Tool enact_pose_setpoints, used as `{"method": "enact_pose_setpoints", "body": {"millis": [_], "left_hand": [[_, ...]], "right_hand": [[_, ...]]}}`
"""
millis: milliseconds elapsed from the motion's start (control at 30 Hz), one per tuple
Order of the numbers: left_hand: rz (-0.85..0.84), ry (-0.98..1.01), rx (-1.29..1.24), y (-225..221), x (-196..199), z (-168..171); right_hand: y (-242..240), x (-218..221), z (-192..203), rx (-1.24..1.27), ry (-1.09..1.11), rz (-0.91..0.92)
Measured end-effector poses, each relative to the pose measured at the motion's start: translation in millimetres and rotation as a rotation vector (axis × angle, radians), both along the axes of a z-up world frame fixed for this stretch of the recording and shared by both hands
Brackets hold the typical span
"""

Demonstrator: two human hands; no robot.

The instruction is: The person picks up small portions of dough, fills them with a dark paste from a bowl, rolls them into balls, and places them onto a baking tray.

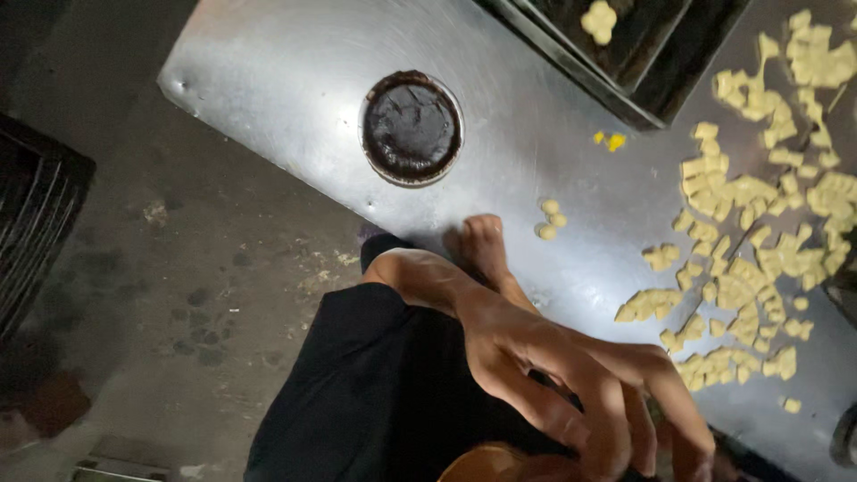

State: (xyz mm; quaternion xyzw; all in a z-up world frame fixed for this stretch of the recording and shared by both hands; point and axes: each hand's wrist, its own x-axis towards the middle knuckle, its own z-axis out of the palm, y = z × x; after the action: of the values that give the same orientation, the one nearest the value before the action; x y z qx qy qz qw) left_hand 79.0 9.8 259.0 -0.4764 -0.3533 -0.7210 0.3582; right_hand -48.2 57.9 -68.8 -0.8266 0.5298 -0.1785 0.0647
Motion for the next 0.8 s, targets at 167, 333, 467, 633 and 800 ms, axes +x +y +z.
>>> {"method": "enact_pose_setpoints", "body": {"millis": [167,333,467,633,800], "left_hand": [[0.085,-0.114,-0.076,8,11,3],[0.206,-0.207,0.004,33,5,-6],[0.615,-0.509,-0.09,37,7,-48],[1.084,-1.135,-0.074,63,29,-125],[1.257,-1.399,0.056,115,69,-180]], "right_hand": [[-26,-21,-11,-0.067,-0.169,-0.293],[7,3,-30,-0.109,-0.226,-0.172],[15,-28,-16,-0.131,-0.199,-0.158],[-5,-4,2,-0.062,0.005,-0.293],[32,-39,12,-0.197,-0.197,-0.007]]}}
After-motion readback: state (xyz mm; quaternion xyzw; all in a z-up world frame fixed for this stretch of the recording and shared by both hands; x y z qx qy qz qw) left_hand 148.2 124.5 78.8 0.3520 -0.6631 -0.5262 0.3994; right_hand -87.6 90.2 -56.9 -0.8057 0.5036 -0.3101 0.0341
